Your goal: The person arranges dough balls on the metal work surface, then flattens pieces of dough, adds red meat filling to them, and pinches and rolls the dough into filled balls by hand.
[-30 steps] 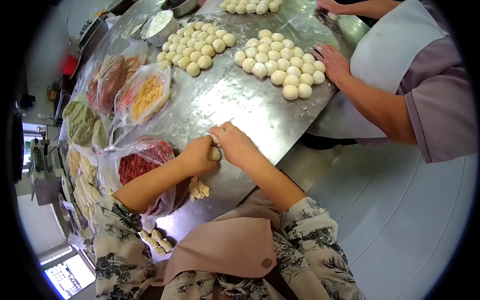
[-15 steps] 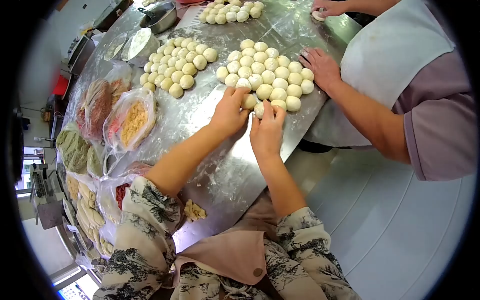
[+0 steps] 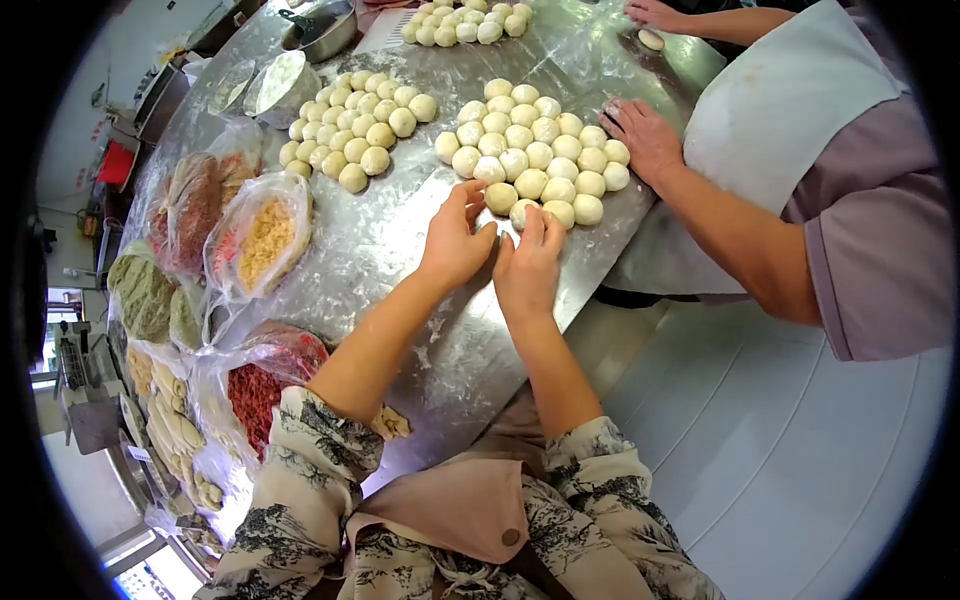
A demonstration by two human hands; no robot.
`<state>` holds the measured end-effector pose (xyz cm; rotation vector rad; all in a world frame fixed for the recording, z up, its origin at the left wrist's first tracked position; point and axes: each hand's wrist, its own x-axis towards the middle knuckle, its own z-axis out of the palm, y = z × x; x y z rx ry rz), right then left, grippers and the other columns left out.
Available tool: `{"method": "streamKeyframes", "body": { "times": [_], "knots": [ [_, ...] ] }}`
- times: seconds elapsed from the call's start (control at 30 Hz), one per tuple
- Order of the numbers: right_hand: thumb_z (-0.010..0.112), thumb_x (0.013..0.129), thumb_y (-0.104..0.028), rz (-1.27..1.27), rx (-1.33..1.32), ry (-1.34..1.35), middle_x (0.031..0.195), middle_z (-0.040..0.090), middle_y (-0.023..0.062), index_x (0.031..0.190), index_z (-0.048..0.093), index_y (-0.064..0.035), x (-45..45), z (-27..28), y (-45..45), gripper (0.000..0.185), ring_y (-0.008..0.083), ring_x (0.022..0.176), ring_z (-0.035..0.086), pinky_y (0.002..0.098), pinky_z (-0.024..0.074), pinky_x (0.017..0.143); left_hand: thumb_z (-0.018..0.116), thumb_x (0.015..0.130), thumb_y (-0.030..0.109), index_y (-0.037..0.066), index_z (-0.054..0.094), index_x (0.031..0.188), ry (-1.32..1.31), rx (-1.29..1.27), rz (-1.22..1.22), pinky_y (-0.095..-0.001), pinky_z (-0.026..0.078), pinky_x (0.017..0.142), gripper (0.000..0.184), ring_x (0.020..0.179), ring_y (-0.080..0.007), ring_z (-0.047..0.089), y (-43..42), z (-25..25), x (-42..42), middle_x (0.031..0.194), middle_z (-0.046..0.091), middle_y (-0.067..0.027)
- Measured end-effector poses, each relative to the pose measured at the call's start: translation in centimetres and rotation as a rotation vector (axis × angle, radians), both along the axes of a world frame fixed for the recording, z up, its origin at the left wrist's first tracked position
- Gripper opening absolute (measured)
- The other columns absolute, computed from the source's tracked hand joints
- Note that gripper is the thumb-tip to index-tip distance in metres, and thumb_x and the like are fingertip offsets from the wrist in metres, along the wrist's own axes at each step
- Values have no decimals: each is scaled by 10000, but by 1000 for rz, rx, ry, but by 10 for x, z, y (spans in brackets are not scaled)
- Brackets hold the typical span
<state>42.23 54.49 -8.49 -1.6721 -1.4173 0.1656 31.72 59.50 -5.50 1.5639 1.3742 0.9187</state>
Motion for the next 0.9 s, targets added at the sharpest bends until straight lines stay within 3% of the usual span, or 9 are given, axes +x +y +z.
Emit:
{"method": "streamKeyframes", "body": {
  "times": [0.03, 0.13, 0.27, 0.33, 0.4, 0.47, 0.67, 0.8, 0.9],
  "knots": [
    [668, 850, 1, 10, 26, -52, 1273, 438, 204, 1302, 483, -3, 0, 3, -4, 489, 264, 934, 612, 352, 532, 803, 668, 804, 49, 19, 490, 1298, 53, 10, 15, -388, 484, 968, 526, 1150, -321, 589, -8, 6, -1, 1228, 571, -240],
    [667, 830, -19, 55, 2, -23, 1302, 437, 261, 1287, 481, 13, -1, 13, -18, 495, 402, 1116, 537, 406, 509, 896, 661, 813, 95, 5, 467, 1335, -17, -63, 124, -409, 454, 1011, 564, 1171, -346, 574, -33, 17, -2, 1261, 556, -258],
    [662, 839, -49, 215, -52, 158, 1227, 515, 157, 1239, 529, -30, -14, 3, -45, 423, 243, 918, 595, 326, 521, 758, 676, 835, 115, 26, 529, 1293, -10, -70, 126, -350, 504, 890, 490, 1064, -248, 600, -90, 37, -11, 1178, 598, -179],
    [649, 840, -46, 371, -64, 271, 1174, 540, 124, 1191, 561, -32, -27, 9, -62, 362, 189, 819, 584, 307, 514, 698, 675, 827, 116, 27, 576, 1203, -85, -94, 14, -358, 511, 860, 398, 1016, -260, 616, -122, 86, -27, 1114, 607, -171],
    [662, 834, -67, 458, -86, 332, 1023, 589, 80, 1139, 599, -53, -37, -1, -75, 312, 162, 771, 590, 295, 508, 666, 678, 810, 100, 37, 587, 1129, 33, 212, 45, -369, 514, 784, 338, 904, -298, 623, -153, 75, -43, 1060, 609, -157],
    [685, 837, -89, 498, 155, -102, 918, 603, 48, 1098, 623, -54, -39, -31, -72, 271, 144, 733, 592, 296, 507, 659, 681, 821, 113, 46, 607, 1113, 58, 221, 84, -374, 514, 776, 309, 864, -317, 622, -187, 78, -63, 1045, 616, -150],
    [675, 913, -179, 411, -237, 201, 895, 630, 53, 1054, 637, -28, -49, -14, -75, 210, 125, 738, 591, 286, 498, 673, 710, 784, 31, 37, 646, 1082, 97, 346, 352, -368, 513, 869, 305, 963, -295, 655, -283, 121, -133, 1067, 659, -129],
    [637, 950, -190, 463, -427, 345, 890, 642, 41, 1077, 641, -47, -78, 34, -97, 191, 101, 761, 575, 265, 488, 691, 754, 726, 6, 22, 636, 1112, 428, 530, 709, -402, 491, 936, 404, 1066, -350, 625, -329, 127, -188, 1125, 647, -165],
    [616, 949, -143, 727, -275, 314, 876, 647, 55, 1049, 655, -49, -116, 37, -112, 143, 119, 757, 590, 263, 488, 700, 824, 707, 210, 37, 535, 1301, 585, 288, 664, -477, 339, 1077, 683, 1267, -401, 457, -349, 118, -209, 1255, 577, -165]
  ]
}}
